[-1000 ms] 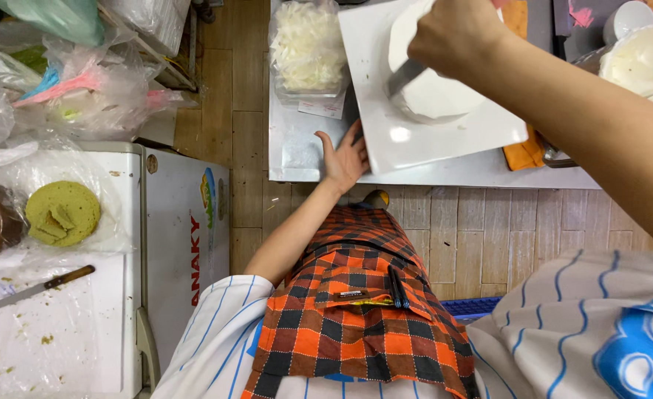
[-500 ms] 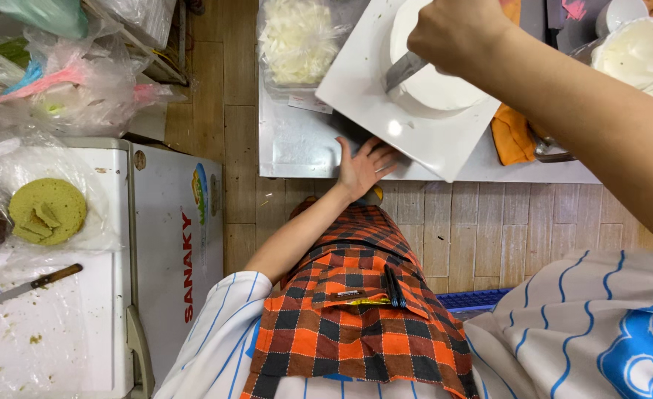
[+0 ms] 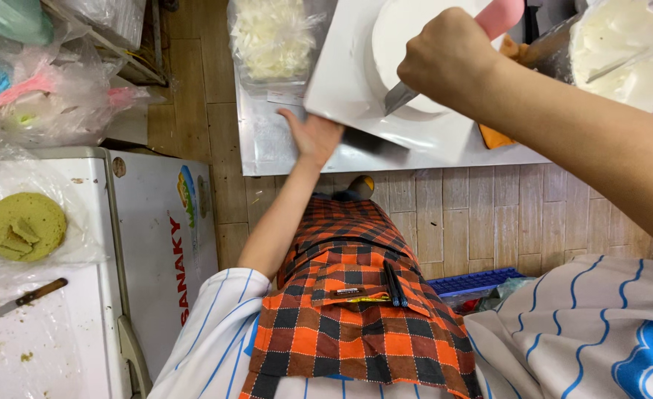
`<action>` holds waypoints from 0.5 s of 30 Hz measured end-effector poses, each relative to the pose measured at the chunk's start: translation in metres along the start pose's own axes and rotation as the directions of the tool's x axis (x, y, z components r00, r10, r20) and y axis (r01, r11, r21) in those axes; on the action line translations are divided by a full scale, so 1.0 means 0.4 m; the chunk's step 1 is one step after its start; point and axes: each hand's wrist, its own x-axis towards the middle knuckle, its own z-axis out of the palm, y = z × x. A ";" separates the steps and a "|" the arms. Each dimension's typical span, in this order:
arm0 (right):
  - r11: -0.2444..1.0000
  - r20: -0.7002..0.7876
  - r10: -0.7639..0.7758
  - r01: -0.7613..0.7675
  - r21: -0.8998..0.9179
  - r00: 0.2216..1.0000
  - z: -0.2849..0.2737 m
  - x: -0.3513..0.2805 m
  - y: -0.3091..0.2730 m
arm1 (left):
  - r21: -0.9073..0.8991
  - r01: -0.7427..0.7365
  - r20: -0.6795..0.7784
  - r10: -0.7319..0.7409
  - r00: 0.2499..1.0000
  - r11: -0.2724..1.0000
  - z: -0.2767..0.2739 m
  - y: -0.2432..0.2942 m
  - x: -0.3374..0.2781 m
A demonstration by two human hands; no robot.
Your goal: The person places a round green cake layer onto a white square board and spreads white frosting around the edges and over the top surface using a metal spatula. The person rotates the board to ensure even coverage and smooths the frosting layer.
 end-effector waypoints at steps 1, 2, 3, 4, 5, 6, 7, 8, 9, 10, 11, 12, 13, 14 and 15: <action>1.000 -0.011 -0.006 0.006 0.003 1.000 -0.001 -0.008 -0.007 | -0.021 0.042 -0.018 -0.043 0.999 0.999 0.000 -0.035 -0.007; 1.000 -0.025 -0.012 0.013 0.005 1.000 -0.004 -0.014 -0.014 | -0.003 0.119 0.066 -0.119 0.991 0.993 -0.004 -0.074 -0.022; 1.000 -0.038 -0.019 0.019 0.006 0.999 -0.006 -0.019 -0.020 | 0.021 0.194 0.148 -0.195 0.970 0.981 -0.009 -0.106 -0.037; 1.000 -0.048 -0.019 0.019 -0.001 0.999 -0.007 -0.024 -0.026 | 0.052 0.266 0.227 -0.271 0.935 0.962 -0.014 -0.120 -0.042; 1.000 -0.057 -0.019 0.019 -0.009 0.998 -0.009 -0.028 -0.032 | 0.085 0.224 0.183 -0.236 0.954 0.971 -0.021 -0.118 -0.041; 1.000 -0.068 -0.018 0.017 -0.019 0.998 -0.010 -0.030 -0.038 | 0.120 0.180 0.142 -0.197 0.970 0.976 -0.027 -0.096 -0.033; 0.999 -0.056 -0.024 0.022 -0.034 0.998 -0.013 -0.032 -0.042 | 0.157 0.138 0.102 -0.155 0.983 0.978 -0.031 -0.062 -0.019; 0.998 -0.047 -0.032 0.030 -0.048 0.998 -0.017 -0.031 -0.046 | 0.254 0.088 0.107 -0.118 0.987 0.963 -0.034 -0.017 -0.006; 0.997 -0.037 -0.039 0.037 -0.061 0.999 -0.021 -0.028 -0.049 | 0.348 0.037 0.115 -0.081 0.990 0.937 -0.035 0.022 0.008; 0.998 -0.034 -0.040 0.038 -0.057 0.999 -0.025 -0.025 -0.056 | 0.260 0.010 0.072 -0.030 0.997 0.966 -0.036 0.045 0.016; 0.998 -0.031 -0.041 0.039 -0.054 0.999 -0.028 -0.020 -0.063 | 0.170 -0.023 0.025 0.019 1.000 0.985 -0.036 0.062 0.023; 0.998 -0.027 -0.039 0.037 -0.050 0.999 -0.032 -0.015 -0.066 | 0.082 -0.059 -0.023 0.061 0.998 0.995 -0.035 0.071 0.031; 0.999 -0.051 -0.041 0.040 -0.027 0.998 -0.035 -0.011 -0.069 | 0.032 -0.031 -0.029 0.032 0.999 0.999 -0.035 0.058 0.031; 0.999 -0.073 -0.044 0.044 -0.006 0.996 -0.038 -0.009 -0.069 | -0.023 -0.003 -0.032 0.002 0.999 1.000 -0.033 0.021 0.028; 0.999 -0.095 -0.047 0.049 0.015 0.994 -0.040 -0.008 -0.069 | -0.077 0.024 -0.034 -0.027 0.999 0.997 -0.034 -0.019 0.024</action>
